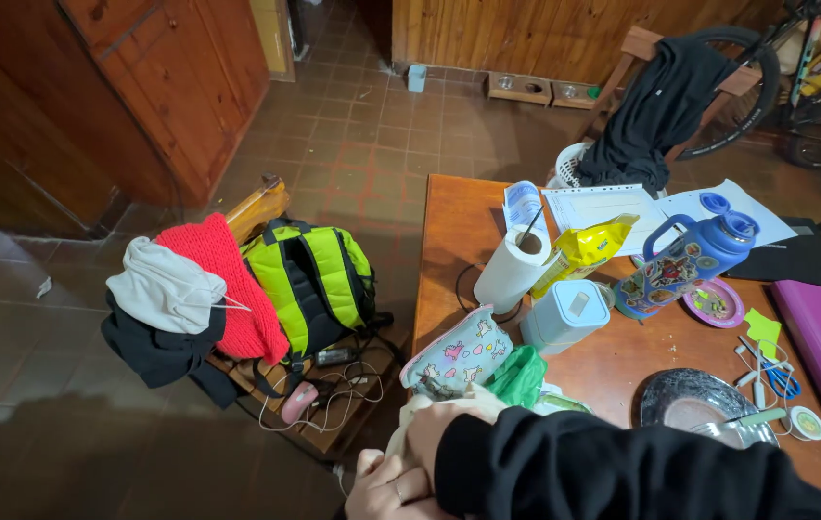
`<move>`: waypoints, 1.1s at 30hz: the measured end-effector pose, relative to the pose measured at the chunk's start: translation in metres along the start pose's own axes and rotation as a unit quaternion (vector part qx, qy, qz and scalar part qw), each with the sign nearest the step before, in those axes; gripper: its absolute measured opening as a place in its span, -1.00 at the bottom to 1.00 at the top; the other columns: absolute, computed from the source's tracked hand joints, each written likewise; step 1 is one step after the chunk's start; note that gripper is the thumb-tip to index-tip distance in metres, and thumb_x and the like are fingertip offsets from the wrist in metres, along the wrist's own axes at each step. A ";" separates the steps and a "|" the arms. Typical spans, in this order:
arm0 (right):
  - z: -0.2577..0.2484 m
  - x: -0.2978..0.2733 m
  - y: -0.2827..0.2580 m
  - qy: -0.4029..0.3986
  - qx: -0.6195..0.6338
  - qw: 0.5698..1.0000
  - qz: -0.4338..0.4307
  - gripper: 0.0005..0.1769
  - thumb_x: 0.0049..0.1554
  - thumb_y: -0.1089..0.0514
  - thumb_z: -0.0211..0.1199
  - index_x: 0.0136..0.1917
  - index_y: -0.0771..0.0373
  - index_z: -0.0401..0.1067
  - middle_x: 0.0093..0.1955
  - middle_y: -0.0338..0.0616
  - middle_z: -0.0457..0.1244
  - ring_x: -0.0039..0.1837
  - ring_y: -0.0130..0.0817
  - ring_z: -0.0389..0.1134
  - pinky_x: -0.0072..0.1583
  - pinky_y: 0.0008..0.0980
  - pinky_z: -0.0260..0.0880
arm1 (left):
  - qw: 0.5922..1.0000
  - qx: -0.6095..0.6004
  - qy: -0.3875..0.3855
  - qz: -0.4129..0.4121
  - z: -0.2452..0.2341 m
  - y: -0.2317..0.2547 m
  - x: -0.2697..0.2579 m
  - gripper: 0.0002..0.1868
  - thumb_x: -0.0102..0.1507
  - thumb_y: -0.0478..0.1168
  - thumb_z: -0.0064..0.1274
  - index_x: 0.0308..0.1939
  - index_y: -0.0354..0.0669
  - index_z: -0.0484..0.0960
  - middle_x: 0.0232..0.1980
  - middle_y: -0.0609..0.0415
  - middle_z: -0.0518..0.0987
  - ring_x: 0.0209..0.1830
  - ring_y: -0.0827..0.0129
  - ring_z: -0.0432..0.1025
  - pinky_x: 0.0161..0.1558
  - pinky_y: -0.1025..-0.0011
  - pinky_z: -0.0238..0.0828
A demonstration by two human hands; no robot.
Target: Cutting a piece of paper with scissors and organizing items on a table.
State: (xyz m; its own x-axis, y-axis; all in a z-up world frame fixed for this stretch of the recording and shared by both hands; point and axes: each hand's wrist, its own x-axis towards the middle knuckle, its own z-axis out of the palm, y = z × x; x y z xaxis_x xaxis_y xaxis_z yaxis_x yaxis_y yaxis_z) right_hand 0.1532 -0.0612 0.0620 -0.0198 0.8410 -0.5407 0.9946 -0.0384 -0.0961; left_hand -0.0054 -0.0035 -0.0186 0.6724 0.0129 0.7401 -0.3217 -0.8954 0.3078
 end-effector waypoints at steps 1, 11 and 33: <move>-0.003 -0.001 -0.003 -0.003 -0.016 1.000 0.007 -0.79 0.05 0.07 0.25 -0.24 0.24 0.56 -0.25 0.05 0.39 -0.17 0.03 0.45 -0.14 -0.02 0.45 | 0.999 0.011 0.027 -0.018 0.002 0.001 0.000 -0.91 0.06 -0.01 0.16 -0.40 0.48 0.65 -0.36 0.56 0.40 -0.28 0.66 0.39 -0.16 0.42 0.06; 0.056 0.015 0.077 -0.060 0.230 0.961 -0.146 -0.30 -0.20 -0.16 0.46 0.13 0.26 0.49 0.03 0.03 0.37 0.12 0.00 0.41 0.14 -0.15 0.39 | 0.995 0.085 0.056 -0.001 -0.004 -0.006 -0.005 -0.94 0.05 0.06 0.15 -0.42 0.48 0.59 -0.49 0.41 0.13 -0.47 0.64 0.24 -0.32 0.46 0.01; 0.195 -0.009 0.130 0.237 0.060 0.966 -0.083 -0.32 0.09 -0.19 0.42 0.40 0.02 0.35 0.33 -0.08 0.31 0.33 -0.15 0.33 0.33 -0.30 0.28 | 0.996 0.063 -0.059 0.031 -0.050 -0.042 -0.018 -0.76 0.11 -0.03 0.22 -0.17 0.12 0.72 -0.28 0.47 0.56 -0.43 0.74 0.40 -0.40 0.57 0.08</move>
State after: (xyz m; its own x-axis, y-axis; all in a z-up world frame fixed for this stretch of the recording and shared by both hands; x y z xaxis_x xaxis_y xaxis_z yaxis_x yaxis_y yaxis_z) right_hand 0.2630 -0.1790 -0.1082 -0.1012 0.9925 -0.0678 0.9623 0.0804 -0.2597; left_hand -0.0369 0.0562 -0.0152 0.7299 -0.0908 0.6775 -0.2845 -0.9416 0.1804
